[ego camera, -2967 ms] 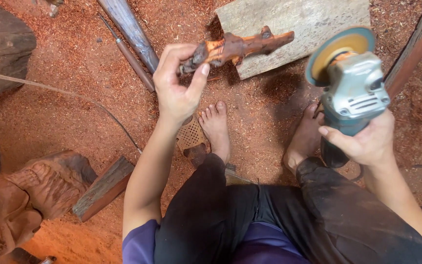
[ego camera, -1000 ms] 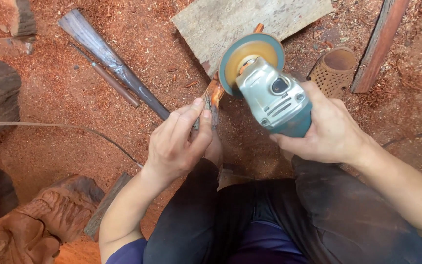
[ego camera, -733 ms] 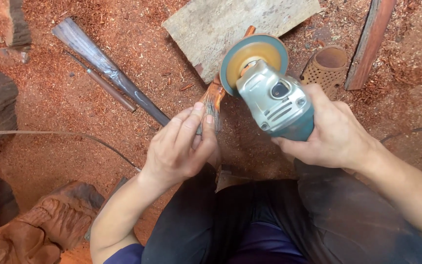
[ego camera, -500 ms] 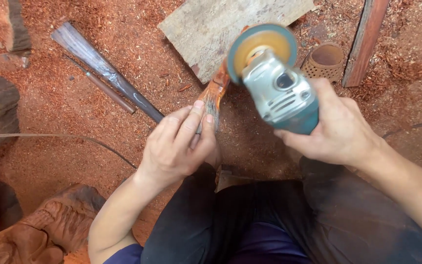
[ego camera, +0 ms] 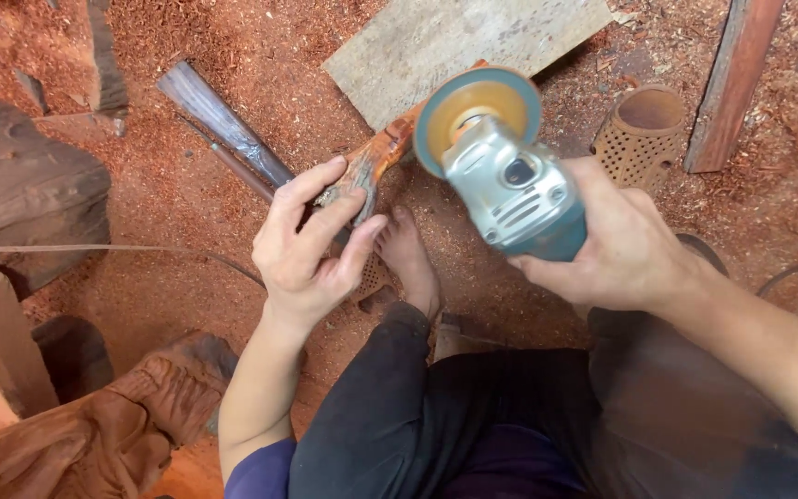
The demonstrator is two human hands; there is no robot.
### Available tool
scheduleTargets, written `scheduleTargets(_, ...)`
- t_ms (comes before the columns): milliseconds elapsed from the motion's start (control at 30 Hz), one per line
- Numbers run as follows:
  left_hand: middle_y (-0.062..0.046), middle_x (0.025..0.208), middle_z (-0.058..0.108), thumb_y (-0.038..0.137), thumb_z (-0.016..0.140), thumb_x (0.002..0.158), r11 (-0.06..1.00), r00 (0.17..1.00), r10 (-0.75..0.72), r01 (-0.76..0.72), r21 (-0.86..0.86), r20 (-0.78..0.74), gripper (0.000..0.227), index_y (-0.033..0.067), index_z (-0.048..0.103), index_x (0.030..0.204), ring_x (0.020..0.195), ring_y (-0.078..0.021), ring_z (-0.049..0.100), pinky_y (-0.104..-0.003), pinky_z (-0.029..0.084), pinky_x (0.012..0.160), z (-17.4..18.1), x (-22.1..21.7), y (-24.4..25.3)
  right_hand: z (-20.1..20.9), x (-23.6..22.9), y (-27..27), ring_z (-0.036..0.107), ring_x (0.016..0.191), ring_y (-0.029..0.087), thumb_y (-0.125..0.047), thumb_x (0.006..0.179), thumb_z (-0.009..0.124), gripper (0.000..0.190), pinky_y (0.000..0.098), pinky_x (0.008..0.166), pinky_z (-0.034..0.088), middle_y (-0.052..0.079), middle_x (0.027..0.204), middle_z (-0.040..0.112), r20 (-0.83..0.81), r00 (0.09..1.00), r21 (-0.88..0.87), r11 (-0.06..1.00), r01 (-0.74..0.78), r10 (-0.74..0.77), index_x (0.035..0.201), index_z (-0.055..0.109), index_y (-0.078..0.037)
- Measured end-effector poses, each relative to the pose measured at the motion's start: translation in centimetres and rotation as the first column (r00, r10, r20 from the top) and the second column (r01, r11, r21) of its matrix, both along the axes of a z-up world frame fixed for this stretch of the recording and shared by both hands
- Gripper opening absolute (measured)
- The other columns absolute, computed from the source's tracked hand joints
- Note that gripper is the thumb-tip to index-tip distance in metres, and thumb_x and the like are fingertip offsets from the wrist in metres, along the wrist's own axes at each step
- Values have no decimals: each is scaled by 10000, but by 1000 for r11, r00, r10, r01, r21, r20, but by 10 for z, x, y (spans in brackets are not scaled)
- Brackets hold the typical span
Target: The person is using a handheld angle grinder to smooth and shape a small piece of wood while holding it with their other hand.
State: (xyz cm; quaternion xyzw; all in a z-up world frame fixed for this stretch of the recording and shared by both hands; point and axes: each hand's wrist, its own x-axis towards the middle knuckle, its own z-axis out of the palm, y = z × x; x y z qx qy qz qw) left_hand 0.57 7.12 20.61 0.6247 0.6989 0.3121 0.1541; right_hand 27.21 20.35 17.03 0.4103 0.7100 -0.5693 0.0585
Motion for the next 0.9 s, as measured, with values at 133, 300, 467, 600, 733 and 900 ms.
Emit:
scheduleTargets(133, -251, 1255, 627, 44, 873, 839, 999, 999, -40, 40, 6, 3, 275, -41, 745, 1067, 1005, -329, 714, -376, 621, 835, 7, 8, 6, 5, -1, -2, 765, 745, 345, -250, 641, 879, 818, 437, 560, 599, 176, 960, 734, -71, 996, 108, 993, -47, 55, 1289, 460, 24)
scheduleTargets(300, -231, 1154, 618, 33, 843, 865, 988, 989, -147, 148, 32, -15, 243, -57, 750, 1071, 958, -311, 662, -379, 599, 802, 9, 9, 8, 21, 2, -2, 776, 763, 323, -208, 678, 861, 810, 399, 544, 606, 221, 969, 754, -103, 994, 145, 988, 46, -31, 1293, 459, 132)
scheduleTargets(467, -218, 1127, 627, 1, 848, 865, 971, 968, -235, 239, 30, -92, 226, -71, 747, 1054, 893, -321, 645, -382, 581, 744, 16, 21, 14, 25, 13, -5, 766, 741, 322, -204, 639, 892, 797, 404, 536, 575, 192, 945, 755, -117, 993, 216, 976, 17, 9, 1264, 502, 101)
scheduleTargets(600, -210, 1124, 638, 0, 839, 875, 961, 955, -263, 271, 46, -140, 176, -67, 758, 1016, 897, -323, 650, -373, 590, 729, 18, 23, 15, 28, 20, -4, 777, 761, 328, -244, 630, 887, 801, 417, 553, 589, 176, 937, 766, 8, 1000, 144, 989, 21, -23, 1265, 512, 69)
scheduleTargets(733, -190, 1127, 631, -5, 836, 887, 954, 934, -280, 296, 41, -223, 107, -47, 757, 945, 887, -320, 647, -353, 575, 683, 21, 31, 15, 29, 22, -3, 782, 736, 319, -231, 626, 892, 815, 411, 492, 604, 181, 944, 757, -26, 999, 151, 988, -21, 25, 1283, 517, 71)
scheduleTargets(900, -186, 1139, 635, -24, 844, 871, 938, 907, -328, 346, 22, -264, 128, -41, 745, 952, 885, -326, 660, -354, 584, 680, 22, 34, 14, 32, 28, 0, 794, 773, 356, -282, 611, 895, 833, 472, 552, 618, 166, 921, 782, 189, 981, 20, 999, -37, 33, 1296, 502, -19)
